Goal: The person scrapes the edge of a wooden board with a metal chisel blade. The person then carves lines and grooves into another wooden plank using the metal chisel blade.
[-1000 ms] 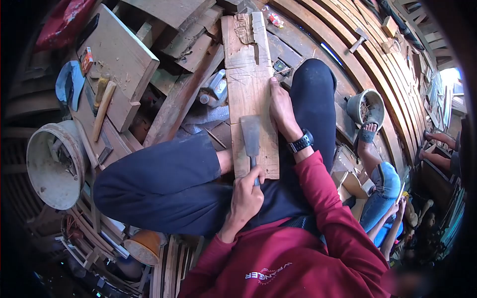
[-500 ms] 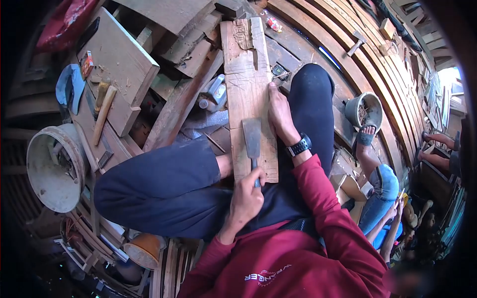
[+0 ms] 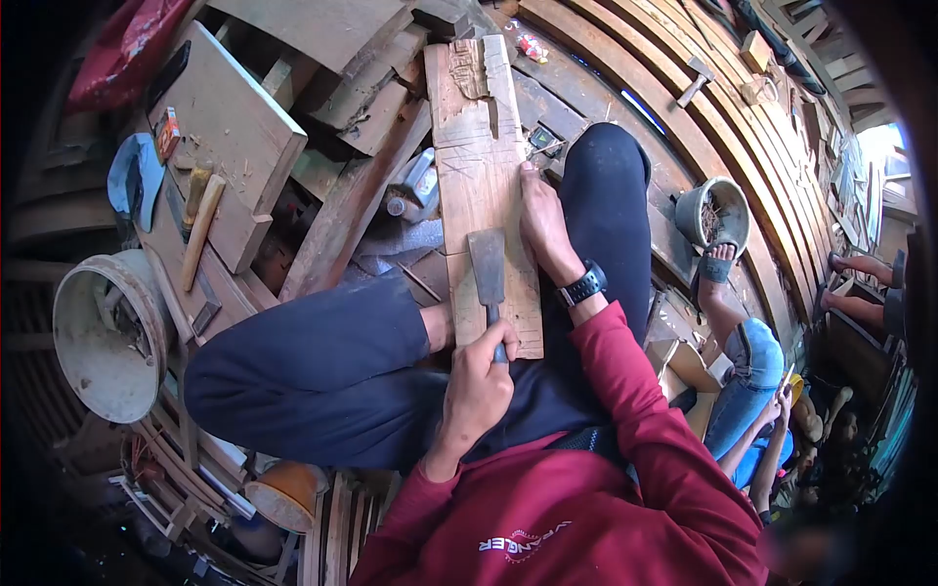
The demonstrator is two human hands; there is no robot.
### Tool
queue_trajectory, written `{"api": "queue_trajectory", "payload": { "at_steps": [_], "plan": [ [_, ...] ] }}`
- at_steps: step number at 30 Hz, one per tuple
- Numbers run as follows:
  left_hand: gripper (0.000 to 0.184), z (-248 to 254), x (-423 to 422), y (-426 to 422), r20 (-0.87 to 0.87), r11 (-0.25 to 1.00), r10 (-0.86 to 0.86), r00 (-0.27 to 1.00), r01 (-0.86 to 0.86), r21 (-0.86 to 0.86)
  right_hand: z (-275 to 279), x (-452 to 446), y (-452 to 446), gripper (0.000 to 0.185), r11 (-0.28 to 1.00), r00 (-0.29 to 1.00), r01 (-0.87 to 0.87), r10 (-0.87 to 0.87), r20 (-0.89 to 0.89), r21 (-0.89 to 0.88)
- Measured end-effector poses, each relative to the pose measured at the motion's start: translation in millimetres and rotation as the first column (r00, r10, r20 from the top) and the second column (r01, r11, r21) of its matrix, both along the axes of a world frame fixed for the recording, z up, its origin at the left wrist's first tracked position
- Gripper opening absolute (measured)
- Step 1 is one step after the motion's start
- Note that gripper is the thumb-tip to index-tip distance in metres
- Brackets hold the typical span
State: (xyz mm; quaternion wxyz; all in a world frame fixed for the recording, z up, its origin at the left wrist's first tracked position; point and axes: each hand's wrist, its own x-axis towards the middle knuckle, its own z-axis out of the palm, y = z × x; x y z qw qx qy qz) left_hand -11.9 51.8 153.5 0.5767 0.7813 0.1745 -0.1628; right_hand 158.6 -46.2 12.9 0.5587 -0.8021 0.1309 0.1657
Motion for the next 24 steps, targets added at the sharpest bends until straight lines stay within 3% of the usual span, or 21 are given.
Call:
{"api": "queue_trajectory", "payload": {
  "at_steps": [4,8,13,15,17,19,20,23,24],
  "plan": [
    [0.018,-6,9,1,0.021,1.0,-0.015,1.0,0.016,-0.012,-2,-2,0,0.073,1.0,0.998,0.0,0.001,-0.057,0.002],
    [0.011,10,3,-4,-0.057,0.999,-0.033,0.998,0.033,-0.002,0,-2,0,0.073,1.0,0.998,0.011,-0.012,-0.068,-0.01],
    [0.017,1,4,-10,0.016,0.998,-0.043,0.999,0.042,0.036,12,-1,1,0.076,1.0,0.991,-0.008,0.01,-0.132,0.009],
    [0.016,6,6,-8,-0.069,0.996,0.04,0.997,-0.045,-0.082,8,-3,0,0.075,1.0,0.993,-0.016,0.013,-0.119,-0.025],
    [0.017,-8,3,-9,-0.032,0.998,0.03,0.999,-0.032,-0.061,-9,-3,2,0.075,1.0,1.0,-0.001,0.001,0.006,0.024],
    [0.019,-19,6,-13,0.14,0.999,0.04,0.989,-0.042,0.014,-1,0,0,0.075,1.0,0.998,-0.007,0.008,-0.059,0.029],
    [0.02,-26,10,-7,0.089,1.0,0.01,0.996,-0.012,0.025,3,-1,-1,0.075,1.0,0.992,-0.01,0.013,-0.124,0.027],
    [0.02,-8,18,-7,-0.032,0.998,0.04,0.999,-0.041,-0.046,12,-1,0,0.076,0.999,0.996,-0.041,0.042,-0.081,0.013],
    [0.02,-6,13,-10,0.015,0.997,0.045,0.999,-0.044,-0.067,9,-1,2,0.075,1.0,0.999,-0.017,0.018,-0.046,0.014]
  ]
}}
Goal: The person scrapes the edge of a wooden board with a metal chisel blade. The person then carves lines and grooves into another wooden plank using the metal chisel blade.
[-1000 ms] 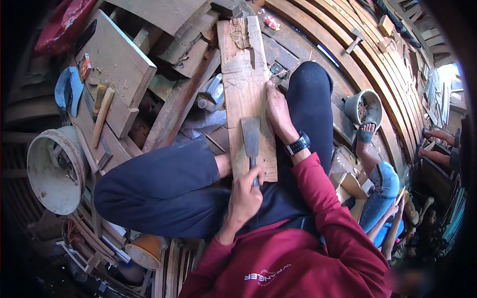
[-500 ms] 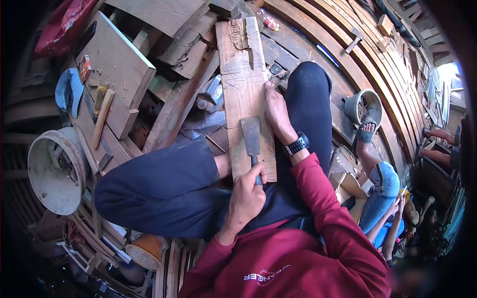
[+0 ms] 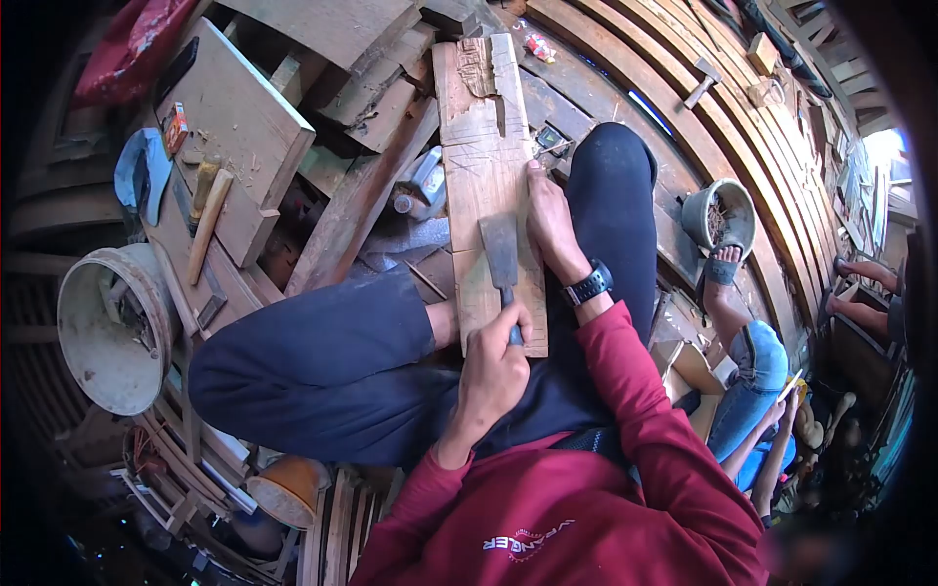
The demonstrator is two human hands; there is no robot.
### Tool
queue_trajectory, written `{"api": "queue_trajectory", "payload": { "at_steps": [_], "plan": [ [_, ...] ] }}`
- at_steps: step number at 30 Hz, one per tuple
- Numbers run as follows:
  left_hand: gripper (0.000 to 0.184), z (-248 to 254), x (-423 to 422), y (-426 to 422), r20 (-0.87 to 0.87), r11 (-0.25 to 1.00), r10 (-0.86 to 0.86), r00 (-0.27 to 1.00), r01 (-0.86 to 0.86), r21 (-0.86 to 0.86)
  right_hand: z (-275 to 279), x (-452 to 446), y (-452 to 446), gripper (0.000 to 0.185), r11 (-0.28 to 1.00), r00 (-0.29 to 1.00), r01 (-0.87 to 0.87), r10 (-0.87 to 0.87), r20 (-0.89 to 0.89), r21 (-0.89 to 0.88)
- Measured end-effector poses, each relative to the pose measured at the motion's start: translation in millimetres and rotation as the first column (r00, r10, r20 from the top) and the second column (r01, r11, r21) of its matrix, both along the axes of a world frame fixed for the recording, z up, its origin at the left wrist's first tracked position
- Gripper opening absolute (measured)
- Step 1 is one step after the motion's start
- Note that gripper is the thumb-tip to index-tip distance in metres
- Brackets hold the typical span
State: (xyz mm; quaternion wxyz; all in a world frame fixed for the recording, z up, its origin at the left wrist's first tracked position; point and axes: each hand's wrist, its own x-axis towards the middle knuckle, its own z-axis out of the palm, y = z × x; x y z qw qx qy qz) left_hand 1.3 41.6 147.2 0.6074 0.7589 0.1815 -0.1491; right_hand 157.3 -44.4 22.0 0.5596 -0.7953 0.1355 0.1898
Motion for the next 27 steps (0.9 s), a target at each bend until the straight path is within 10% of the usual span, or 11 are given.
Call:
{"api": "queue_trajectory", "payload": {
  "at_steps": [27],
  "plan": [
    [0.016,-1,10,4,0.024,0.997,-0.022,0.999,0.02,0.073,-3,1,1,0.075,0.999,1.0,-0.006,0.005,-0.014,-0.039]
  ]
}}
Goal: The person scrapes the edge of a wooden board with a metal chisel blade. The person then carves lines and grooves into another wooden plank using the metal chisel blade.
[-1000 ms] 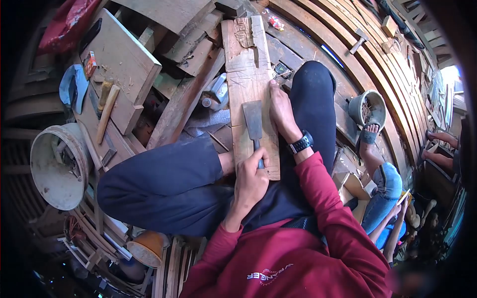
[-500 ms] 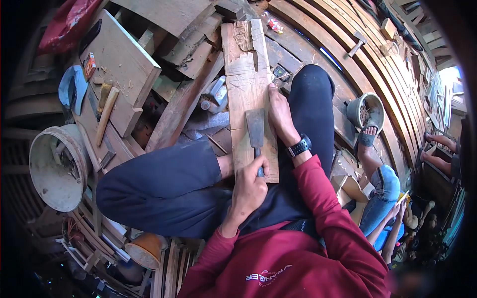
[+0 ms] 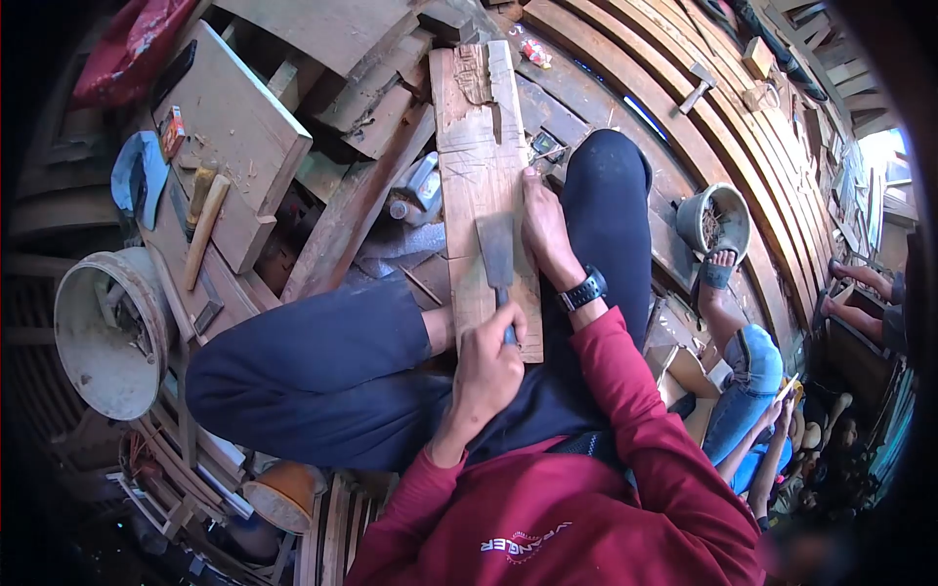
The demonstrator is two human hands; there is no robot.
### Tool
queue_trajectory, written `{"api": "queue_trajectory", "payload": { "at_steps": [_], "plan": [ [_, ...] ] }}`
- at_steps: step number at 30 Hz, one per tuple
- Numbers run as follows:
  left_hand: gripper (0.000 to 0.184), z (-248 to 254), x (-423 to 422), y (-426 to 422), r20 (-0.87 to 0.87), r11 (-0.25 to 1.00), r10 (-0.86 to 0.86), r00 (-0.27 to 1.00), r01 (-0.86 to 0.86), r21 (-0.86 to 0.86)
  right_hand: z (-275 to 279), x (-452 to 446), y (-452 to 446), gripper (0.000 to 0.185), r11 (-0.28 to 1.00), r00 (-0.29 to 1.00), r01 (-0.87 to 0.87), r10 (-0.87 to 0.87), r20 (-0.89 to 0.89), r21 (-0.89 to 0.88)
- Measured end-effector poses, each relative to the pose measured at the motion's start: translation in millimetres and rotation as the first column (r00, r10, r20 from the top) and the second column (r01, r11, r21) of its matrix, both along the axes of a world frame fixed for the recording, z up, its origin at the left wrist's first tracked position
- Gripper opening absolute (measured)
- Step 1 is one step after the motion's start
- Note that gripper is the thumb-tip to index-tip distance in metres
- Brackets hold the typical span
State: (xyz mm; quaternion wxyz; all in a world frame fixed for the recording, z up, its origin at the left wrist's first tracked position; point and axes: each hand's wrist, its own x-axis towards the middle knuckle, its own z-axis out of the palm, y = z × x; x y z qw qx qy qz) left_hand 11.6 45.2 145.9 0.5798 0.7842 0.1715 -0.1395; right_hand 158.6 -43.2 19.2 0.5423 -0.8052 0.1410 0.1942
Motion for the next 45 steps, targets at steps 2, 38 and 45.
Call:
{"api": "queue_trajectory", "payload": {
  "at_steps": [2,38,45],
  "plan": [
    [0.016,-7,-8,0,0.071,0.999,-0.018,0.997,0.02,-0.031,-9,0,-1,0.075,0.999,0.998,0.038,-0.037,0.054,-0.003],
    [0.017,4,7,7,-0.037,0.999,-0.043,0.998,0.042,-0.01,-11,-1,-5,0.072,0.999,0.997,0.017,-0.014,-0.073,0.04],
    [0.02,8,6,9,0.024,0.999,-0.024,0.999,0.023,0.044,2,-1,-2,0.076,1.0,1.0,-0.008,0.008,-0.003,0.011]
  ]
}}
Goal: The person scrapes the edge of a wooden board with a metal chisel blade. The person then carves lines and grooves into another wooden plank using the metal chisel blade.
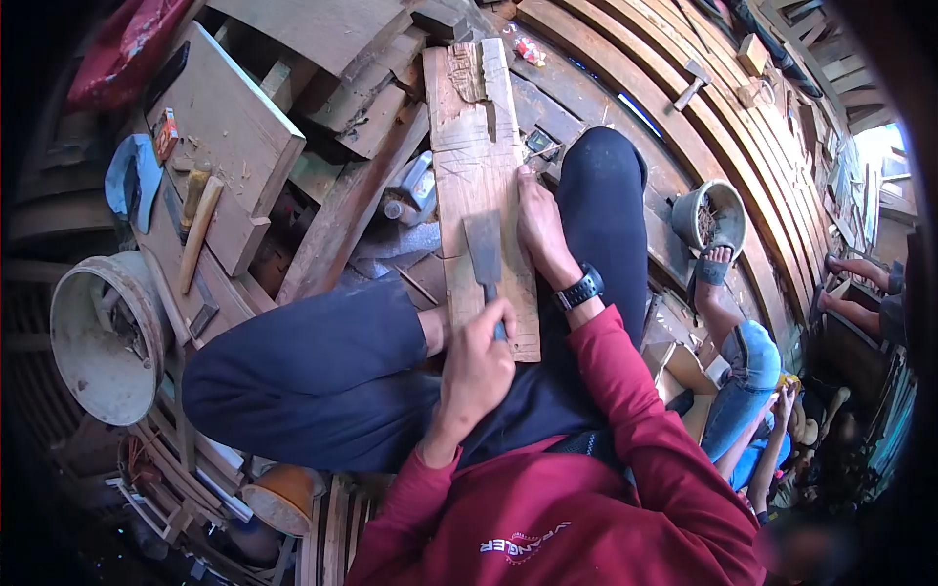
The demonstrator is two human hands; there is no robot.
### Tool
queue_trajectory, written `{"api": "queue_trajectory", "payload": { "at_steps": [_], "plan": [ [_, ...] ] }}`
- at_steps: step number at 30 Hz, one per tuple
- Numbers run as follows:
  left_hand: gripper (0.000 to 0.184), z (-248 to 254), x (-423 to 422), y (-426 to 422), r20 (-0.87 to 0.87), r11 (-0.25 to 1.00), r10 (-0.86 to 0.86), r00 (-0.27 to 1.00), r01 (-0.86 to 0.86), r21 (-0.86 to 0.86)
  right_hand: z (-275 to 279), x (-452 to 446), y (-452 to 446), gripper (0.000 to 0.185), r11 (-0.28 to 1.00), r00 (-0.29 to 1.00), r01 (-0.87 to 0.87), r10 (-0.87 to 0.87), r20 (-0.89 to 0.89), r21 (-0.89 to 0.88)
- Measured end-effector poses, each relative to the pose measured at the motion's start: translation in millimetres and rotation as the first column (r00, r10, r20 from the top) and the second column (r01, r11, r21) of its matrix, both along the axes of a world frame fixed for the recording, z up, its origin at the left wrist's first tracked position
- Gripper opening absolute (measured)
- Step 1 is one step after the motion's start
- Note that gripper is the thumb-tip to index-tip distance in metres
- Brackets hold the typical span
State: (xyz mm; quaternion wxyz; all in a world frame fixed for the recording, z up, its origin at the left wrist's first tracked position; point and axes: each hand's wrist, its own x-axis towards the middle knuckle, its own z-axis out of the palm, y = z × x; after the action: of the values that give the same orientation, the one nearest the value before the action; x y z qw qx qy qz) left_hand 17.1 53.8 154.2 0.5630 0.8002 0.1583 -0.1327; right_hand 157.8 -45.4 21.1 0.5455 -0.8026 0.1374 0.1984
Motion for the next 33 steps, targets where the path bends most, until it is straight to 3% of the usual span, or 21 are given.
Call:
{"api": "queue_trajectory", "payload": {
  "at_steps": [3,5,12,17,22,26,31,33],
  "plan": [
    [0.019,-6,-12,-2,-0.021,0.998,-0.035,0.999,0.034,-0.044,-5,0,3,0.075,0.999,0.999,0.037,-0.037,0.022,0.008],
    [0.019,-2,-7,1,-0.052,0.994,-0.049,0.997,0.044,-0.096,2,1,1,0.075,1.0,0.998,0.013,-0.012,-0.061,0.016],
    [0.02,-4,-22,-6,-0.011,0.998,-0.055,0.998,0.054,-0.036,-5,-1,3,0.074,1.0,0.997,0.022,-0.023,0.073,0.017],
    [0.02,5,-10,2,-0.037,0.998,-0.056,0.998,0.055,-0.037,-5,-1,-1,0.072,1.0,0.999,-0.002,0.003,-0.049,0.01],
    [0.02,3,-19,-4,-0.035,0.997,-0.082,0.996,0.081,-0.02,-14,-1,4,0.071,0.996,0.989,0.069,-0.075,0.124,0.048],
    [0.021,8,-18,-1,-0.086,0.996,-0.085,0.993,0.081,-0.048,4,-4,-1,0.072,0.999,0.996,0.03,-0.027,-0.083,0.027],
    [0.021,6,-24,-4,-0.093,0.997,-0.076,0.993,0.073,-0.03,-6,1,2,0.073,1.0,0.999,0.018,-0.019,0.049,0.017],
    [0.021,2,-26,-4,-0.018,0.997,-0.072,0.997,0.072,0.021,-6,-1,2,0.073,0.999,0.997,0.032,-0.031,0.07,-0.003]
  ]
}}
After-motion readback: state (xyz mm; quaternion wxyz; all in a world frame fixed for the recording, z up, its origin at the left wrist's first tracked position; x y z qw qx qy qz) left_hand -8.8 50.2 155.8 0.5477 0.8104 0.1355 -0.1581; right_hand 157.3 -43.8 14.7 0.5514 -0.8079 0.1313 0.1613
